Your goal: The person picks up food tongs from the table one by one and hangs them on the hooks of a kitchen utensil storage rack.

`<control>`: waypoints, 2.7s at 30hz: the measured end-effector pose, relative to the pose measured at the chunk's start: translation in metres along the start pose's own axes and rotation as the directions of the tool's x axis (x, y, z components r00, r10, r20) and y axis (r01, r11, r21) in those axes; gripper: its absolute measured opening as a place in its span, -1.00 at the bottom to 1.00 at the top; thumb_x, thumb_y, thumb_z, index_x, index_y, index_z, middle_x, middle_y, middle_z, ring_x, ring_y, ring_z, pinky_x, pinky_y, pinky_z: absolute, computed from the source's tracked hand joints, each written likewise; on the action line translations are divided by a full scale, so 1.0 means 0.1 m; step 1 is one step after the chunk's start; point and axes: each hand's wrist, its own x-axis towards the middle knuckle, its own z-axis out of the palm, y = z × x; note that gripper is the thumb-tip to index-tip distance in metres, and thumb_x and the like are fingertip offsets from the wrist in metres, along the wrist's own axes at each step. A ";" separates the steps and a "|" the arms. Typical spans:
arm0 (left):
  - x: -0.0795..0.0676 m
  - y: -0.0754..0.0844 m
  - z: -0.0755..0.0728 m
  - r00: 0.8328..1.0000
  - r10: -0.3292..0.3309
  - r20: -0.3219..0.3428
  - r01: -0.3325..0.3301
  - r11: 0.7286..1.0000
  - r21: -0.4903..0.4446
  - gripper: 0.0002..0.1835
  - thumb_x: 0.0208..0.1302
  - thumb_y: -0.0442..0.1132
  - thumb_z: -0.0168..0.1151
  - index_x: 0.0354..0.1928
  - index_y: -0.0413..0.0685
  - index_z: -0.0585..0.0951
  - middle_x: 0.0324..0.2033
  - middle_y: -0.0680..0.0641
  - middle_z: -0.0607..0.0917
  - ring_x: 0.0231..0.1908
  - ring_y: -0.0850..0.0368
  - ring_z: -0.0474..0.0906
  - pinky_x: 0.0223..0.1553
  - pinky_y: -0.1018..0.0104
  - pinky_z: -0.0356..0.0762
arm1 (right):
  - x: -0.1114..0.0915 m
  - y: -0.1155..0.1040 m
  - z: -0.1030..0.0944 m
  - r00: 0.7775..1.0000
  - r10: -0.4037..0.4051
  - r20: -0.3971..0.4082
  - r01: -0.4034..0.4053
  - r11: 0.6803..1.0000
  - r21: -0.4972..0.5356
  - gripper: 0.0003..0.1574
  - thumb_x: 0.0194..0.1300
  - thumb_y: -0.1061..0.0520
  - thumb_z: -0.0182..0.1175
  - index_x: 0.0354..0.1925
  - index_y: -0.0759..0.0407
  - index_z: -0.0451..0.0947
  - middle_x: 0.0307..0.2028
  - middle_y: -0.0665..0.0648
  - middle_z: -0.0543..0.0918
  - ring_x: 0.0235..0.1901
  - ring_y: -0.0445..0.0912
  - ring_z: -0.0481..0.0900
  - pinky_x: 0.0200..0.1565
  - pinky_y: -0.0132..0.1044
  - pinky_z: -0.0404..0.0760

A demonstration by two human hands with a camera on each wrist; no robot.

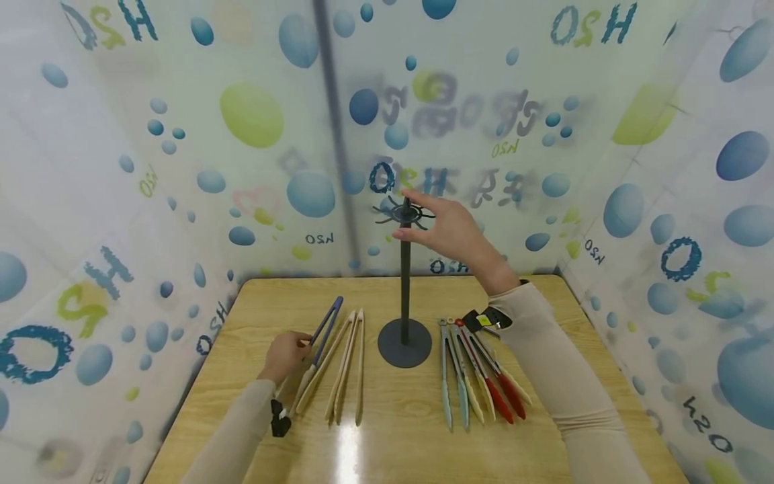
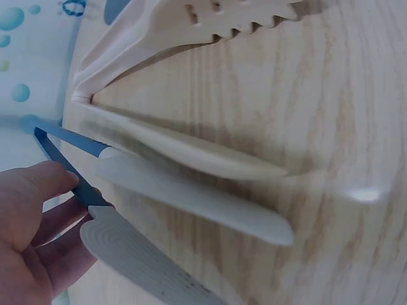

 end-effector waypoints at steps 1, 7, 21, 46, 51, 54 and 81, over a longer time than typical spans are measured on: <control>0.00 0.00 -0.02 1.000 0.002 -0.010 -0.002 1.000 -0.005 -0.69 0.26 -0.32 0.27 0.04 -0.18 0.71 -0.25 -0.22 0.80 -0.42 0.07 0.71 -0.55 0.31 0.51 | 0.00 0.00 0.01 1.000 -0.005 -0.006 0.004 1.000 -0.005 0.02 0.18 -0.40 0.30 0.50 -0.38 0.11 0.49 0.00 0.29 0.45 0.08 0.30 0.34 0.13 0.40; 0.02 0.02 -0.15 0.997 0.030 -0.069 -0.033 0.999 -0.037 -0.69 0.29 -0.31 0.26 0.07 -0.16 0.70 -0.23 -0.25 0.80 -0.41 0.03 0.72 -0.56 0.34 0.47 | -0.01 0.00 0.03 1.000 -0.014 -0.025 0.013 1.000 -0.009 0.01 0.20 -0.37 0.30 0.50 -0.36 0.11 0.46 0.07 0.35 0.40 0.07 0.38 0.27 0.10 0.47; 0.11 0.26 -0.46 0.967 0.091 -0.240 -0.122 0.985 -0.119 -0.68 0.32 -0.25 0.29 0.08 -0.16 0.69 -0.20 -0.30 0.79 -0.47 -0.01 0.75 -0.61 0.39 0.46 | -0.02 -0.01 0.02 1.000 -0.012 -0.012 0.012 1.000 -0.014 0.02 0.21 -0.39 0.28 0.52 -0.34 0.08 0.44 0.09 0.38 0.39 0.09 0.39 0.30 0.13 0.45; 0.21 0.99 -0.80 0.885 0.049 -0.462 -0.305 0.812 -0.498 -0.64 0.26 -0.27 0.37 0.10 -0.06 0.70 -0.14 -0.28 0.77 -0.39 0.54 0.60 -0.40 0.61 0.62 | -0.01 0.04 0.04 1.000 -0.011 -0.024 0.010 1.000 -0.023 0.00 0.19 -0.43 0.26 0.50 -0.41 0.10 0.41 0.07 0.43 0.40 0.06 0.39 0.31 0.13 0.44; 0.22 1.12 -0.83 0.872 0.057 -0.486 -0.330 0.803 -0.497 -0.64 0.24 -0.27 0.39 0.10 -0.03 0.70 -0.14 -0.28 0.78 -0.41 0.63 0.57 -0.41 0.64 0.59 | -0.01 0.04 0.04 0.998 -0.042 -0.039 0.040 0.999 -0.033 0.00 0.20 -0.38 0.29 0.50 -0.30 0.15 0.38 0.10 0.47 0.37 0.06 0.43 0.31 0.11 0.44; 0.22 1.21 -0.86 0.859 0.085 -0.505 -0.371 0.783 -0.499 -0.65 0.23 -0.27 0.40 0.08 -0.03 0.72 -0.15 -0.27 0.78 -0.39 0.52 0.65 -0.43 0.64 0.57 | -0.01 0.03 0.03 0.998 -0.041 -0.042 0.039 0.998 -0.039 0.00 0.20 -0.37 0.30 0.50 -0.28 0.15 0.37 0.10 0.48 0.36 0.05 0.43 0.31 0.10 0.44; 0.28 1.63 -0.87 0.831 0.100 -0.547 -0.458 0.681 -0.572 -0.66 0.18 -0.37 0.41 0.03 -0.12 0.72 -0.14 -0.32 0.77 -0.36 0.47 0.63 -0.36 0.64 0.59 | 0.01 0.06 0.03 0.999 -0.032 -0.016 0.032 0.999 -0.021 0.02 0.20 -0.44 0.25 0.51 -0.34 0.10 0.41 0.07 0.43 0.41 0.03 0.37 0.35 0.12 0.39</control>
